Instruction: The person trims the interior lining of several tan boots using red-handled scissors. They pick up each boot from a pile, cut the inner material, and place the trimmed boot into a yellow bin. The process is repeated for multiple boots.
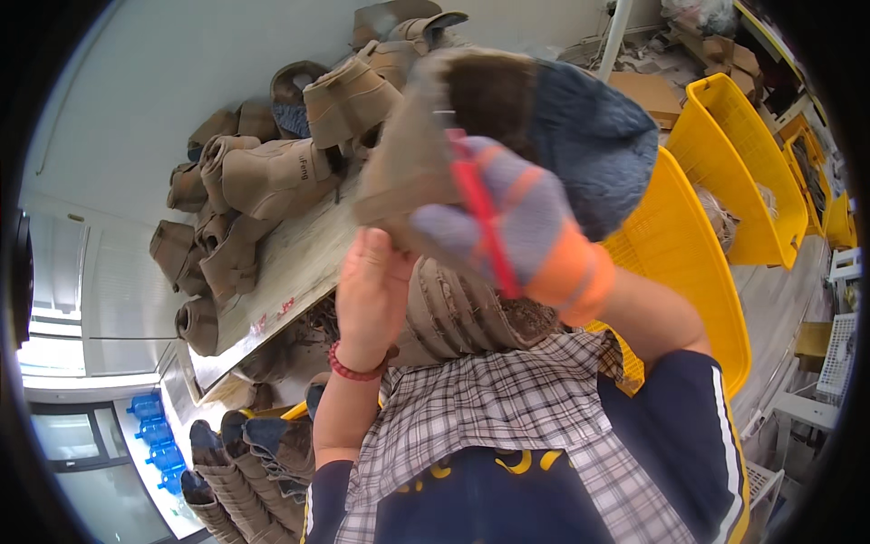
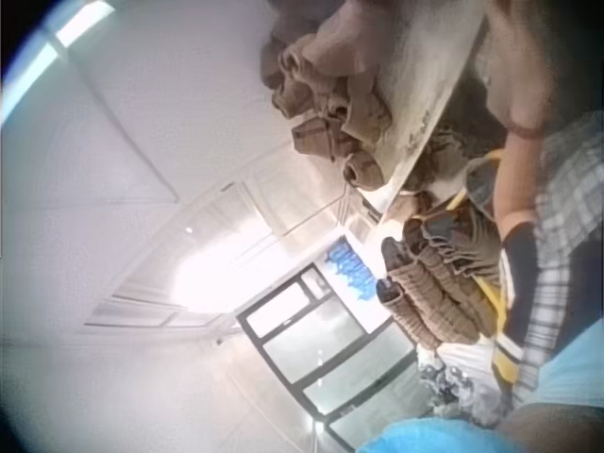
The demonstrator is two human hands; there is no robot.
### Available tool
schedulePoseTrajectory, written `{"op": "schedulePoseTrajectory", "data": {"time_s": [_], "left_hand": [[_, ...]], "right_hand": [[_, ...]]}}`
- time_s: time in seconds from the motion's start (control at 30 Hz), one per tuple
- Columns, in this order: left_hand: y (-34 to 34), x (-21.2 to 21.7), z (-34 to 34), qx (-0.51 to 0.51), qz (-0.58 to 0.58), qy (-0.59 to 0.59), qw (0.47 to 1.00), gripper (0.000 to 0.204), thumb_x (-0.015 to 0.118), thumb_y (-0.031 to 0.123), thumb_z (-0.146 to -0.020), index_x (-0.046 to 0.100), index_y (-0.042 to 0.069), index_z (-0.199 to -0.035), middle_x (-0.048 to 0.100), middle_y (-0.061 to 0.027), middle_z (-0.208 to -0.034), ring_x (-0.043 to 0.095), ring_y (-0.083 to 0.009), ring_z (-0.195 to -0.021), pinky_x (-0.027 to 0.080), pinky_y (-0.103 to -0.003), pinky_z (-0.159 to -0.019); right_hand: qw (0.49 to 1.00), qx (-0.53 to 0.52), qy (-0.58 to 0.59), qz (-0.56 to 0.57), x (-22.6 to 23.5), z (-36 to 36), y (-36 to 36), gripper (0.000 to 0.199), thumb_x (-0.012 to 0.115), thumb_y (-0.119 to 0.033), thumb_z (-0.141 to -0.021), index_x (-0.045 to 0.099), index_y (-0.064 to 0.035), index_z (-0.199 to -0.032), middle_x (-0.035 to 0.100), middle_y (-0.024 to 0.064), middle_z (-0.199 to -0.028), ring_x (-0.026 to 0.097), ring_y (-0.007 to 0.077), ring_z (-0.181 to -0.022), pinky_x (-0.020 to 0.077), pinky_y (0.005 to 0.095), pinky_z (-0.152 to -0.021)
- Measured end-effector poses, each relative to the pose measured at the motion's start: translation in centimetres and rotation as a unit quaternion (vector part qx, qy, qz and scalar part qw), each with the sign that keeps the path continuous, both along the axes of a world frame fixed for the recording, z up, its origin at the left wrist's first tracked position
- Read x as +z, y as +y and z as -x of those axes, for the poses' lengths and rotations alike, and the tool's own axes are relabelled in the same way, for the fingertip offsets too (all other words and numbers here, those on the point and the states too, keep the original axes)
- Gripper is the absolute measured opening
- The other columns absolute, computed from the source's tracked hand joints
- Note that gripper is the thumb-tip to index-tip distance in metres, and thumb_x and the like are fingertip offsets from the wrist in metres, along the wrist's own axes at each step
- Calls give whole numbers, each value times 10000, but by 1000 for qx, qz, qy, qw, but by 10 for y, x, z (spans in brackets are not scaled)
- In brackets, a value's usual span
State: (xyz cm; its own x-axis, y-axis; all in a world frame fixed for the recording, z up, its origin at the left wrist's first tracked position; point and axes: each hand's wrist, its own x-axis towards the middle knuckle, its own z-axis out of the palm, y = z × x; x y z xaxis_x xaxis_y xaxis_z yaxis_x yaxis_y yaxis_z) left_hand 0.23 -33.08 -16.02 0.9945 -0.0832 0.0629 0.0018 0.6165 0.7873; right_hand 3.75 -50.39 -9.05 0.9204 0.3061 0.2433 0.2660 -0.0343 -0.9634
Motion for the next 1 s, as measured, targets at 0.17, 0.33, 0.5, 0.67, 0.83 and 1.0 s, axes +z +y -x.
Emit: {"op": "schedulePoseTrajectory", "data": {"time_s": [0.17,0.33,0.5,0.67,0.83,1.0], "left_hand": [[-9,-43,1,-39,-673,-277,684,526,669,265,-813,491,149,-1295,339,-163,-1447,303,-387,-1335,229,-498,-1091],[0,-54,3,-90,-596,-269,751,499,701,208,-779,525,125,-1239,417,-145,-1403,335,-366,-1326,276,-455,-1078],[9,-42,8,-92,-522,-273,803,598,720,114,-725,499,97,-1280,478,-105,-1356,378,-335,-1302,299,-432,-1064],[-8,-50,12,-46,-570,-320,756,545,691,137,-750,519,74,-1263,535,-123,-1277,469,-326,-1211,343,-416,-1020],[51,-36,6,133,-608,-282,730,368,636,74,-787,586,49,-1150,582,-161,-1202,519,-327,-1161,398,-408,-975],[257,-48,-9,578,-703,26,415,457,636,138,-821,499,48,-1248,482,-181,-1294,388,-362,-1266,320,-429,-1053]], "right_hand": [[985,-42,28,166,-45,42,-88,421,681,-51,-816,508,37,-1190,645,101,-1059,601,145,-978,480,284,-840],[968,106,215,69,-101,46,-80,506,709,-106,-795,497,22,-1235,616,97,-1128,578,141,-994,452,282,-885],[896,172,393,-119,-112,37,-67,584,719,-71,-752,481,2,-1281,603,83,-1166,565,144,-1066,460,301,-914],[952,115,278,-57,-181,54,-53,517,698,-56,-769,506,28,-1241,604,95,-1164,571,163,-1059,463,312,-899],[986,54,156,40,-157,66,-65,497,653,-286,-845,513,45,-1189,621,94,-1065,580,177,-977,454,299,-845],[988,39,150,2,-160,74,-104,706,611,-593,-809,521,17,-1151,608,26,-817,569,103,-745,436,219,-659]]}}
